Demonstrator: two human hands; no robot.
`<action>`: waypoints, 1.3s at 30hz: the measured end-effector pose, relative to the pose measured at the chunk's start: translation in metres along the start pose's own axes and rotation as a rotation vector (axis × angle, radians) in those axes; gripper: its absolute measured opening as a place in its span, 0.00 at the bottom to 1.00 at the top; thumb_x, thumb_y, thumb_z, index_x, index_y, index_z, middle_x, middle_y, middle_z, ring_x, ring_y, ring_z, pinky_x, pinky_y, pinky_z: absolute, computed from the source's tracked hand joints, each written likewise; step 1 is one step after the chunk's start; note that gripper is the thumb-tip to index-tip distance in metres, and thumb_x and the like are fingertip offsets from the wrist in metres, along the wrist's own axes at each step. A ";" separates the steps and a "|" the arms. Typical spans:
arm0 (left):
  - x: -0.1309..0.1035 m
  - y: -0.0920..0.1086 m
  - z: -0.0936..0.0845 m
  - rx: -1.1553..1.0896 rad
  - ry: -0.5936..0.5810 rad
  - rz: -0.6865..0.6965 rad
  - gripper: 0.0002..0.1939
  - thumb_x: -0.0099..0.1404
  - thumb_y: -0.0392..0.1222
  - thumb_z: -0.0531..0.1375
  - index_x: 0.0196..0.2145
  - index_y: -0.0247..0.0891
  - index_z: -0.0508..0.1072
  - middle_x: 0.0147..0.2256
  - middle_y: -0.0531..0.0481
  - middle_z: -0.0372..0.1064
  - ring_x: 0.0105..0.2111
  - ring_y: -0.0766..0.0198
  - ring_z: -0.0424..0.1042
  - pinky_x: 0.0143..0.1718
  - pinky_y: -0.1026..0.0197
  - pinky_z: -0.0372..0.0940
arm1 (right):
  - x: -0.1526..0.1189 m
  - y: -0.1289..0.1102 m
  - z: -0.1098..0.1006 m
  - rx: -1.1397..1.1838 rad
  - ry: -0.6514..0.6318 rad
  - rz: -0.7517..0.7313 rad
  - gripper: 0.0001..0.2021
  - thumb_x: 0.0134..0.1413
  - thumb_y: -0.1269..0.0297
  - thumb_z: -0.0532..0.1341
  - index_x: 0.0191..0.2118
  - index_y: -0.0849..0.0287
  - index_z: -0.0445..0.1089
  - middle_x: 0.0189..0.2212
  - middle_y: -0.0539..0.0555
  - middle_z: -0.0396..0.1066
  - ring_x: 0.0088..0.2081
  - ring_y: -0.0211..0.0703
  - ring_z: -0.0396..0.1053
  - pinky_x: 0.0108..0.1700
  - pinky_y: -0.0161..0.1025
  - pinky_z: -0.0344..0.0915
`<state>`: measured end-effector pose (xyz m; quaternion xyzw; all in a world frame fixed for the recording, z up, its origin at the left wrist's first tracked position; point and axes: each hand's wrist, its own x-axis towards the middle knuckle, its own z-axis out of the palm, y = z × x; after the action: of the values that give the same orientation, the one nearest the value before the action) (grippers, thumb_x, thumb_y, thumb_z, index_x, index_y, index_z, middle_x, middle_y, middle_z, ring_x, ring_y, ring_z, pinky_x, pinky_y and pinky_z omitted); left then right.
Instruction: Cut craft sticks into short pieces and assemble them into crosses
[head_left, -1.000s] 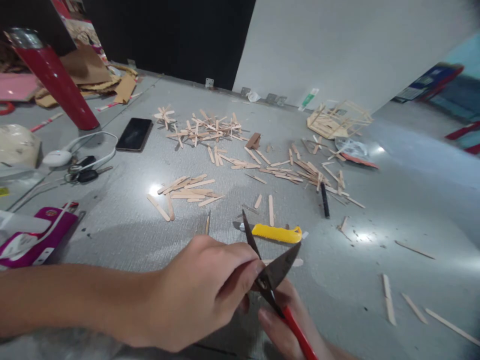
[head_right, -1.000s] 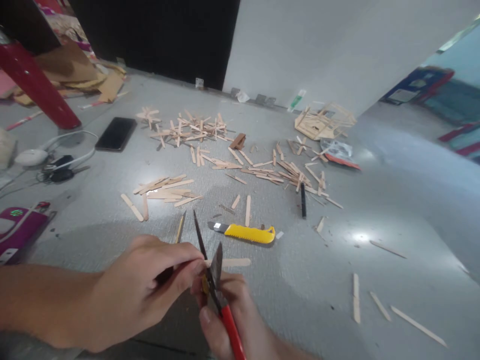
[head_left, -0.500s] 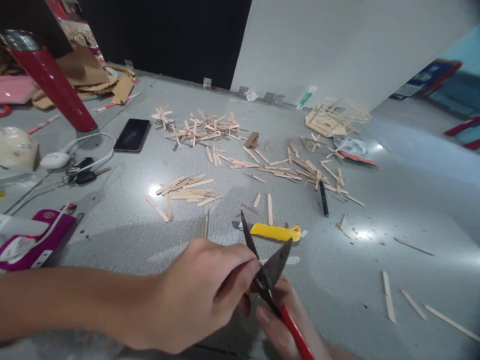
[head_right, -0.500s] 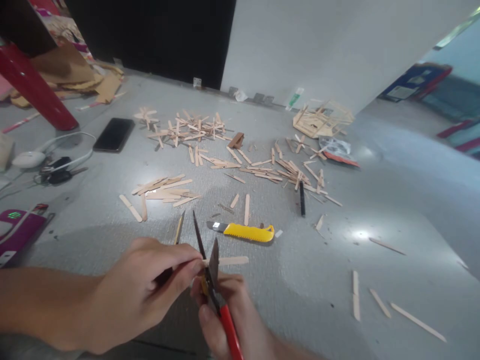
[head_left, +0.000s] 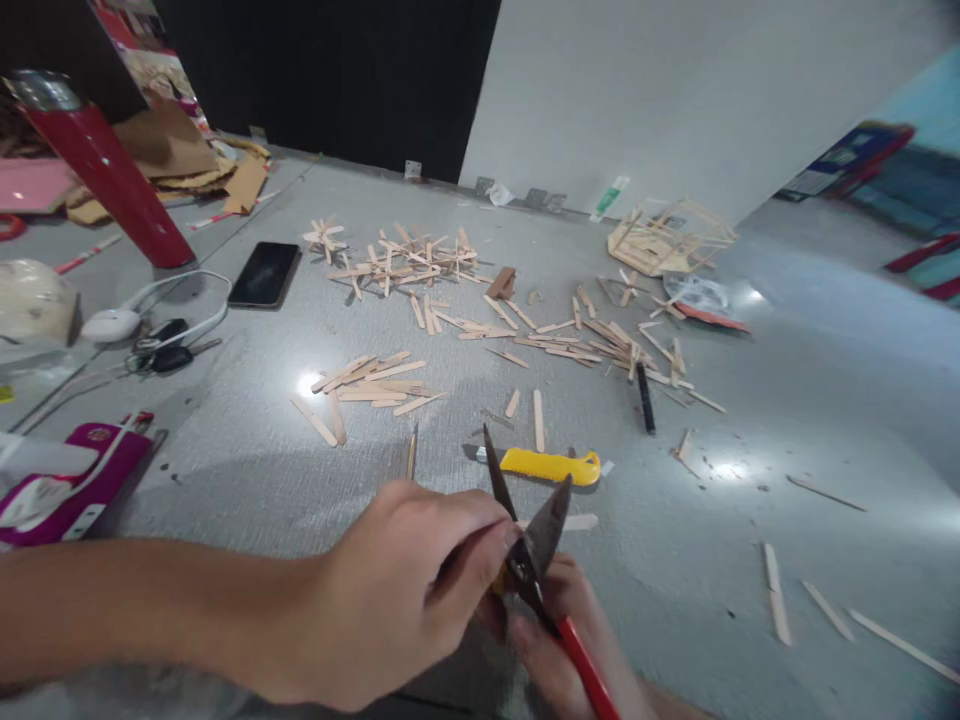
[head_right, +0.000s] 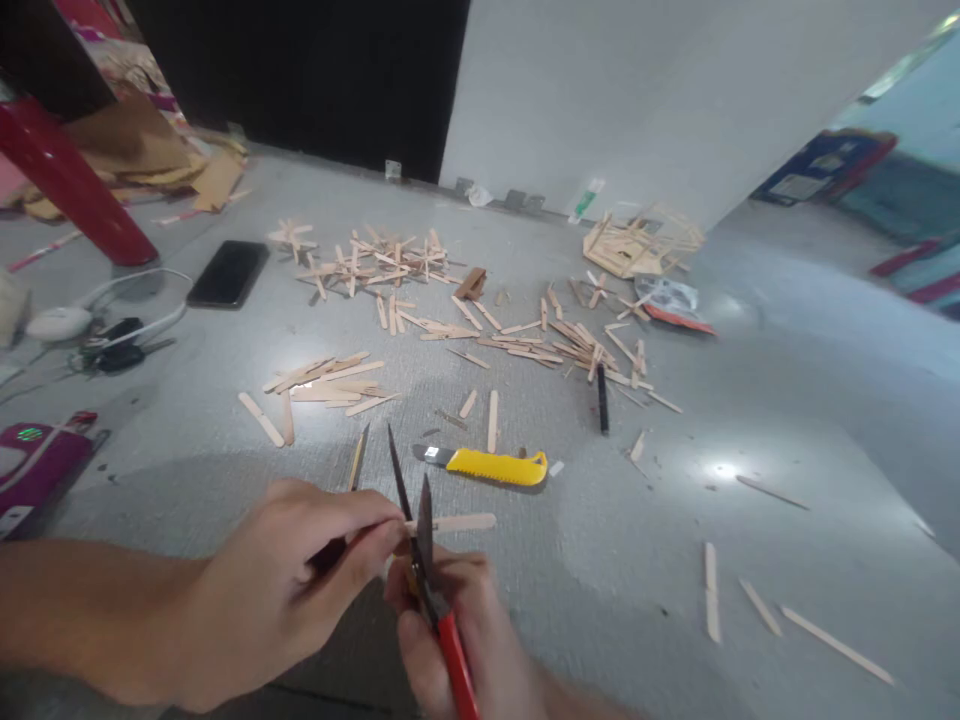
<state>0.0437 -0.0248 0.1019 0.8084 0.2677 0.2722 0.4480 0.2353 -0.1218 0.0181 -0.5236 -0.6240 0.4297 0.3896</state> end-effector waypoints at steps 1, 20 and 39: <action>0.000 0.000 0.000 -0.003 0.004 0.001 0.16 0.74 0.32 0.51 0.27 0.38 0.66 0.20 0.60 0.60 0.18 0.73 0.51 0.21 0.68 0.48 | -0.001 0.003 0.000 0.010 -0.003 0.009 0.21 0.66 0.44 0.56 0.30 0.55 0.71 0.22 0.51 0.66 0.25 0.44 0.66 0.30 0.41 0.69; 0.000 -0.001 0.001 -0.057 -0.002 -0.028 0.17 0.76 0.34 0.52 0.27 0.38 0.65 0.20 0.61 0.57 0.19 0.73 0.50 0.21 0.68 0.47 | -0.004 -0.011 0.003 0.080 0.072 0.174 0.25 0.63 0.38 0.59 0.26 0.54 0.69 0.22 0.53 0.67 0.28 0.48 0.69 0.32 0.44 0.72; 0.003 0.000 -0.022 -0.291 0.329 -0.207 0.18 0.78 0.48 0.52 0.31 0.38 0.69 0.18 0.62 0.54 0.17 0.71 0.53 0.19 0.69 0.53 | 0.047 -0.029 -0.052 -0.605 0.149 0.332 0.17 0.59 0.46 0.60 0.38 0.55 0.73 0.35 0.61 0.79 0.37 0.59 0.77 0.42 0.53 0.71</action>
<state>0.0311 -0.0103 0.1123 0.6483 0.3763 0.3886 0.5358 0.2673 -0.0712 0.0643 -0.7396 -0.5993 0.2433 0.1862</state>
